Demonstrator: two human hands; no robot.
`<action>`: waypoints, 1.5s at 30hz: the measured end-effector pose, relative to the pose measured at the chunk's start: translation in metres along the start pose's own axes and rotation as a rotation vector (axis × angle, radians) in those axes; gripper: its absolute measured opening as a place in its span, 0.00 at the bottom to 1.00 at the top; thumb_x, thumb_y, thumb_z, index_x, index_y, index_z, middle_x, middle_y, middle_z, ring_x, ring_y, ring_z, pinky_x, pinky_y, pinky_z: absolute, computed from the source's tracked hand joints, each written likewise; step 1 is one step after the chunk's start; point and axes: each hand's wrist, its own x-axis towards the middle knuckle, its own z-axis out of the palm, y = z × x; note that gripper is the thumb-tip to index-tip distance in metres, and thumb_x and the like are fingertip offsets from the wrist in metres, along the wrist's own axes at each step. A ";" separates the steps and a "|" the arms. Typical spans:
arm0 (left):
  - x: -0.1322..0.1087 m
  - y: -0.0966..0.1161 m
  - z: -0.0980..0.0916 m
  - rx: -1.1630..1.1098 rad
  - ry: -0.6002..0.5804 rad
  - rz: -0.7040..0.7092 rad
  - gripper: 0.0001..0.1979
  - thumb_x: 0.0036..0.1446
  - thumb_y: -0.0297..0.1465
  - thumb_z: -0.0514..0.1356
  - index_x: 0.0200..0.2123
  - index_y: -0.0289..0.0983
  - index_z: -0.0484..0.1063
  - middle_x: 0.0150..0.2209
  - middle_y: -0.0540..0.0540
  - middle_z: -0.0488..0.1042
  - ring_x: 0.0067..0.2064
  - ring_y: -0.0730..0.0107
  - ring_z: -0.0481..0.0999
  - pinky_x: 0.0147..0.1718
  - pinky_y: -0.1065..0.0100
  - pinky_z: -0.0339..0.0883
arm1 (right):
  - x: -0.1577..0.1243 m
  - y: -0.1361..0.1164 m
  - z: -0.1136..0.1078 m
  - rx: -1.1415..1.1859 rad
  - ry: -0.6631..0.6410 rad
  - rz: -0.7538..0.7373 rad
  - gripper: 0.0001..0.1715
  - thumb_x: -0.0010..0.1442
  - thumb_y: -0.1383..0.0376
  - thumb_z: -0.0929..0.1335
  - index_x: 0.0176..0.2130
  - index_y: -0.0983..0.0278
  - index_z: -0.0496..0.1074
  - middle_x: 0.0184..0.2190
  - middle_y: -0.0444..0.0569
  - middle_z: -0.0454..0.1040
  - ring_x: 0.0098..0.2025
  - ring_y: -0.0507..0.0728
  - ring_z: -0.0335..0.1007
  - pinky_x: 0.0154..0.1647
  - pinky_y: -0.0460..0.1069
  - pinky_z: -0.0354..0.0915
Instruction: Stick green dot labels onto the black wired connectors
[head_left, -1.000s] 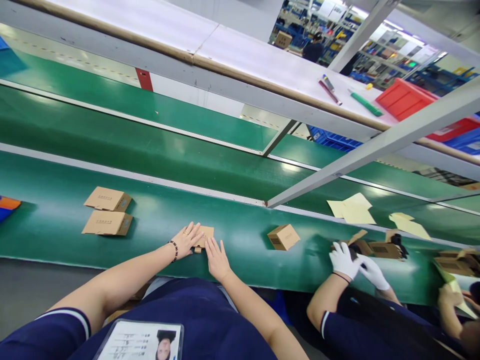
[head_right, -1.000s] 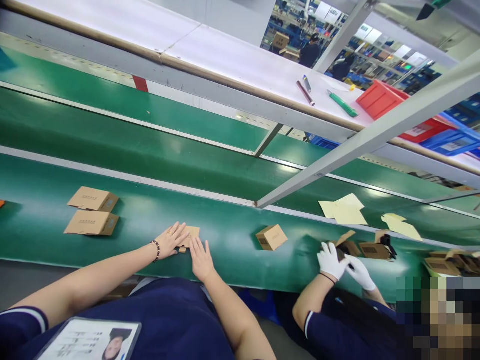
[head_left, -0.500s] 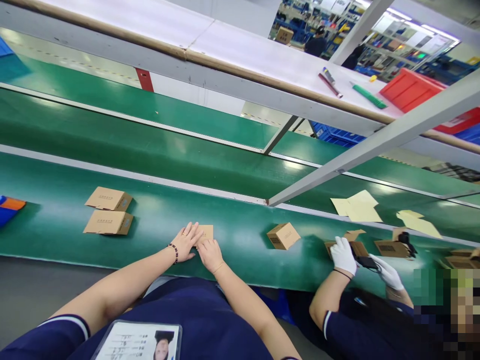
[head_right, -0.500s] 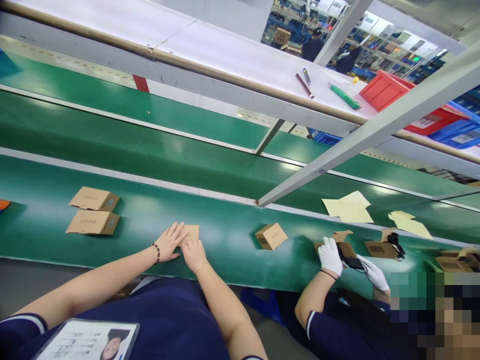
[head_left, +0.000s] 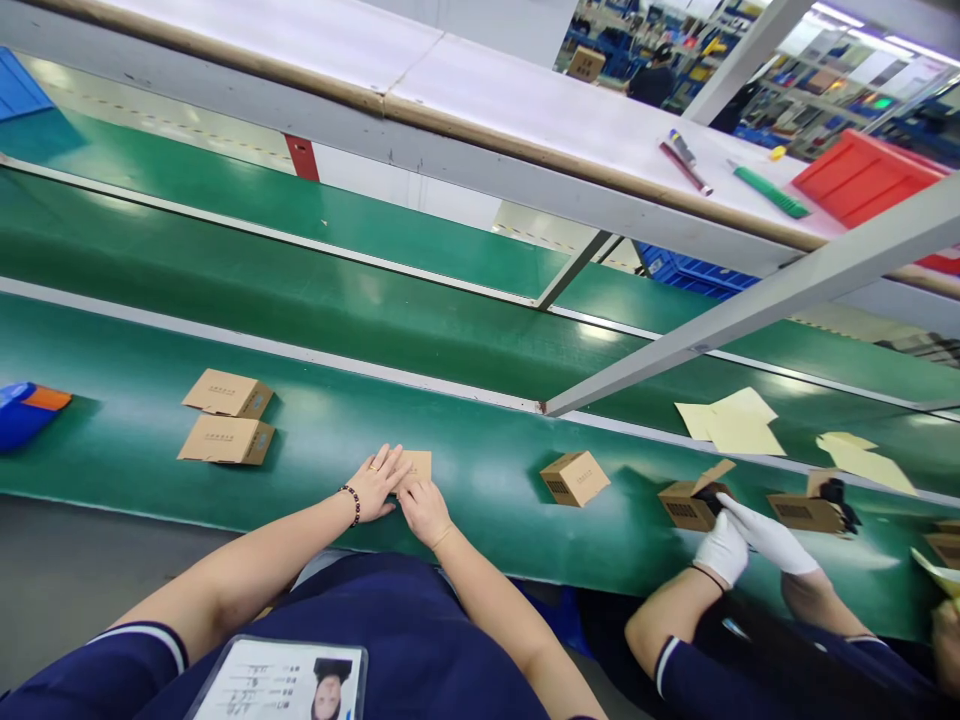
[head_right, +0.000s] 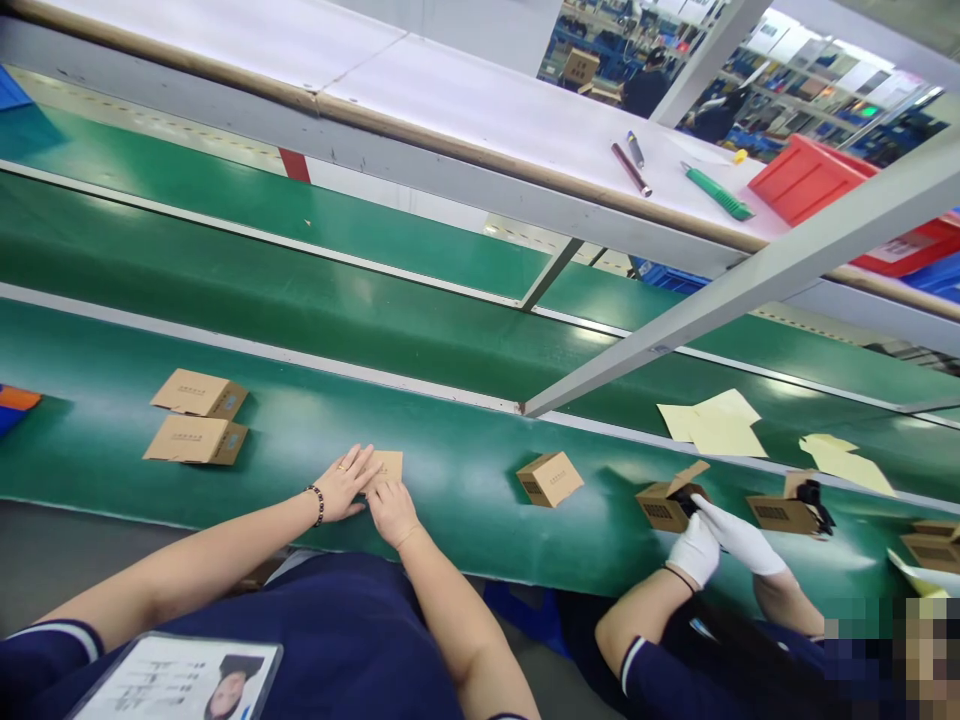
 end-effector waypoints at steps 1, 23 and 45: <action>0.000 0.000 0.000 -0.001 -0.004 -0.001 0.44 0.45 0.38 0.61 0.62 0.41 0.41 0.64 0.37 0.32 0.63 0.44 0.34 0.56 0.51 0.42 | -0.002 0.000 0.000 0.002 -0.004 -0.007 0.14 0.61 0.68 0.58 0.38 0.65 0.71 0.29 0.51 0.68 0.34 0.55 0.61 0.35 0.50 0.58; 0.001 -0.004 -0.001 -0.008 -0.014 0.023 0.41 0.47 0.32 0.59 0.61 0.39 0.42 0.64 0.37 0.32 0.63 0.46 0.32 0.57 0.53 0.41 | 0.010 0.007 -0.009 0.078 -0.061 0.111 0.23 0.57 0.67 0.60 0.52 0.66 0.62 0.46 0.57 0.66 0.44 0.58 0.60 0.43 0.52 0.59; -0.099 -0.215 -0.037 -0.050 0.262 -1.186 0.51 0.43 0.54 0.51 0.62 0.32 0.36 0.63 0.29 0.33 0.62 0.39 0.34 0.54 0.42 0.33 | 0.020 0.040 -0.037 0.100 -0.425 0.377 0.51 0.42 0.53 0.69 0.59 0.67 0.52 0.45 0.57 0.64 0.46 0.65 0.59 0.46 0.55 0.57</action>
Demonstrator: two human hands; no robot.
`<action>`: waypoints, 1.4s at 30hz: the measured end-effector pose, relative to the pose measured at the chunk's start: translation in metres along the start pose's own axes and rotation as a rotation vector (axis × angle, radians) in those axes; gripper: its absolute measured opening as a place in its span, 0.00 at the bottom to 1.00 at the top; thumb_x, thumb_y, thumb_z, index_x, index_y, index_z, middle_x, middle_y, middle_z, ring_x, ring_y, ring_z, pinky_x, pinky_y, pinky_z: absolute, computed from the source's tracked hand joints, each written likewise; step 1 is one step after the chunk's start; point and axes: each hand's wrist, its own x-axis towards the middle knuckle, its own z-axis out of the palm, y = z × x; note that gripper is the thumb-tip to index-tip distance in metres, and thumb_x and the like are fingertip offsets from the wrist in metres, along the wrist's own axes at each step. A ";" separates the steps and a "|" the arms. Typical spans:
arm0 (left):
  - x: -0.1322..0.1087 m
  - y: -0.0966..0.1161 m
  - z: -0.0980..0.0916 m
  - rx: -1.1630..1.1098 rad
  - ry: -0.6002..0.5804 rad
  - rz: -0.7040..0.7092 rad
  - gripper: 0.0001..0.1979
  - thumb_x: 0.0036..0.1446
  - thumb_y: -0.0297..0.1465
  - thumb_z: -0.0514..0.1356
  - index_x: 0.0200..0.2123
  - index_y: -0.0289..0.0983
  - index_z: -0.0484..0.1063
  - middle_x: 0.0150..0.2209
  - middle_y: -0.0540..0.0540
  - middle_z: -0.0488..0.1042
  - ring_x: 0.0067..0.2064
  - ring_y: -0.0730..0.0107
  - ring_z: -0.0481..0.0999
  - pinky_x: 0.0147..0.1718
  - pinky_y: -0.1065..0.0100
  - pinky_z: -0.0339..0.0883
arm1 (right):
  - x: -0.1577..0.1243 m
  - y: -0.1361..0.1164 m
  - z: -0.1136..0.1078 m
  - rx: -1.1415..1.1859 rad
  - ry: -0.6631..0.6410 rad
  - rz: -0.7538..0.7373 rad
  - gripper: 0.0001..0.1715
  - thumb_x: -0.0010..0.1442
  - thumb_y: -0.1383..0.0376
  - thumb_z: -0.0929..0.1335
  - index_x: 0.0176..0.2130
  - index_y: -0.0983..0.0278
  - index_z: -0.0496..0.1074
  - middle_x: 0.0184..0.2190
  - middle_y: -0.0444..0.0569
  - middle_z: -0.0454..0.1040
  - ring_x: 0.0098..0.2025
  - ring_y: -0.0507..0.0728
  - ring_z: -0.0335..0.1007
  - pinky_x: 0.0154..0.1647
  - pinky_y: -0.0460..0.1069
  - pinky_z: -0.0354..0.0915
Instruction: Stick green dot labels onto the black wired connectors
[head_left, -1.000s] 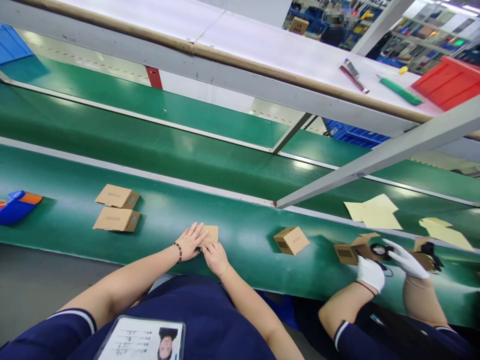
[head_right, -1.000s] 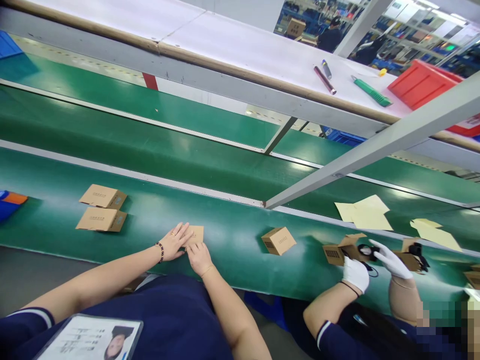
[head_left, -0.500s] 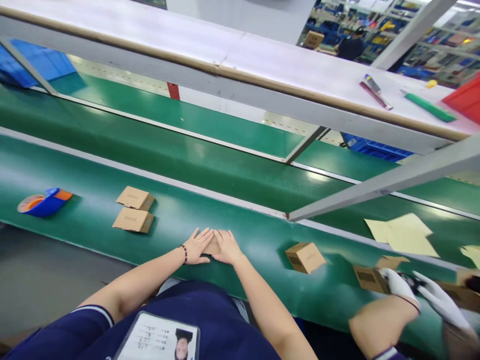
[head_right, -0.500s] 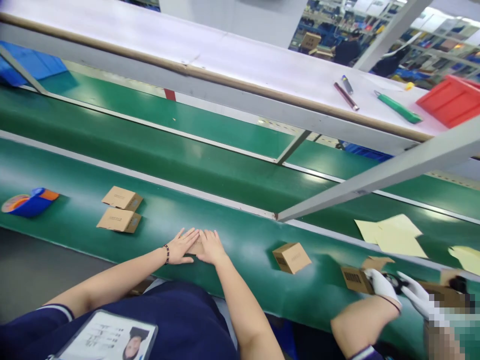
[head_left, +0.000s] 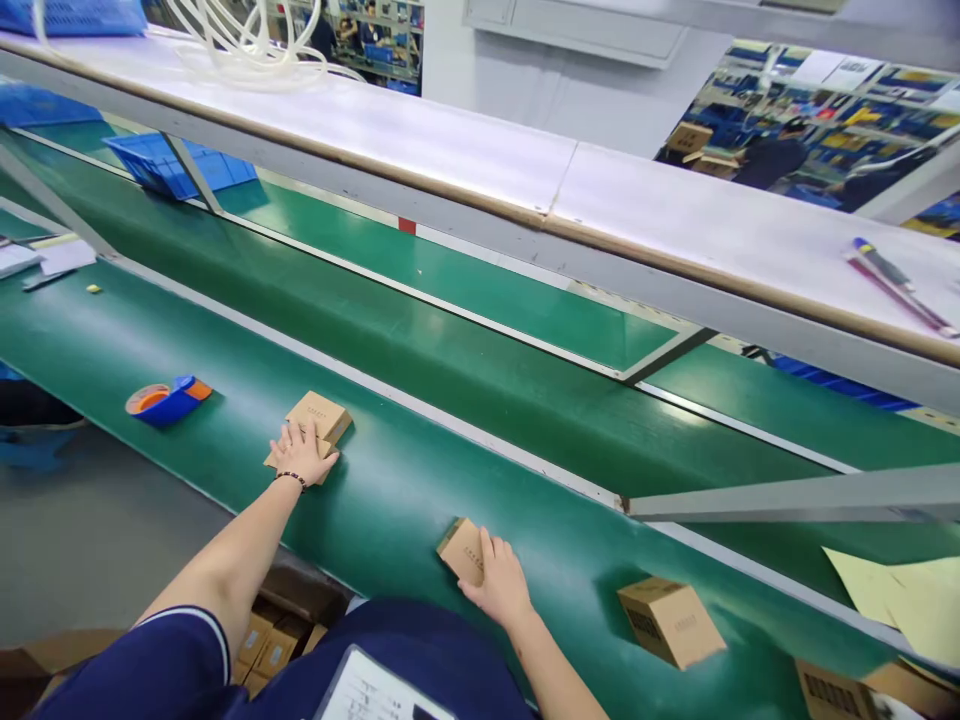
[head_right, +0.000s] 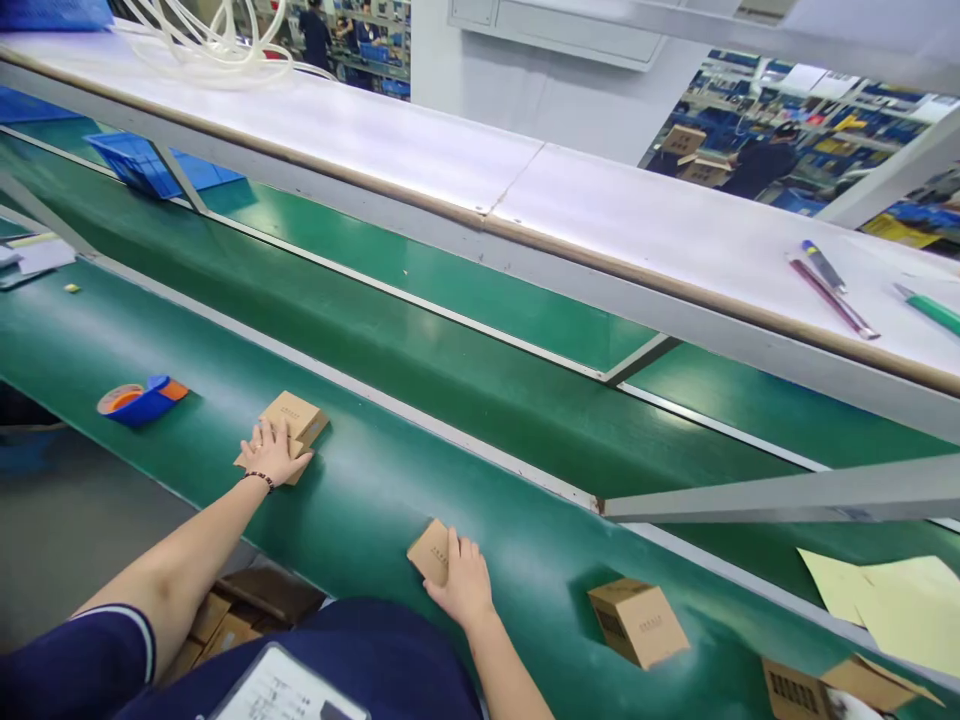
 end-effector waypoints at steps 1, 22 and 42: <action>0.006 -0.005 0.000 0.001 0.006 0.013 0.52 0.42 0.55 0.52 0.62 0.31 0.36 0.63 0.28 0.33 0.62 0.39 0.36 0.54 0.43 0.34 | 0.001 0.001 0.000 0.001 -0.004 0.001 0.50 0.42 0.53 0.69 0.59 0.67 0.52 0.45 0.57 0.64 0.46 0.65 0.59 0.46 0.55 0.57; -0.076 0.098 0.004 -0.034 -0.180 0.853 0.44 0.37 0.42 0.60 0.59 0.43 0.51 0.59 0.35 0.51 0.58 0.42 0.49 0.54 0.49 0.35 | 0.075 -0.015 -0.019 0.125 0.019 0.366 0.56 0.48 0.46 0.64 0.60 0.79 0.43 0.48 0.66 0.63 0.49 0.70 0.59 0.47 0.58 0.56; -0.147 0.110 0.039 0.007 0.009 0.698 0.39 0.46 0.50 0.51 0.59 0.36 0.55 0.62 0.35 0.45 0.63 0.45 0.35 0.55 0.44 0.25 | -0.107 0.255 -0.119 -0.228 -0.306 0.482 0.47 0.43 0.73 0.67 0.60 0.58 0.50 0.63 0.54 0.44 0.64 0.65 0.31 0.58 0.64 0.31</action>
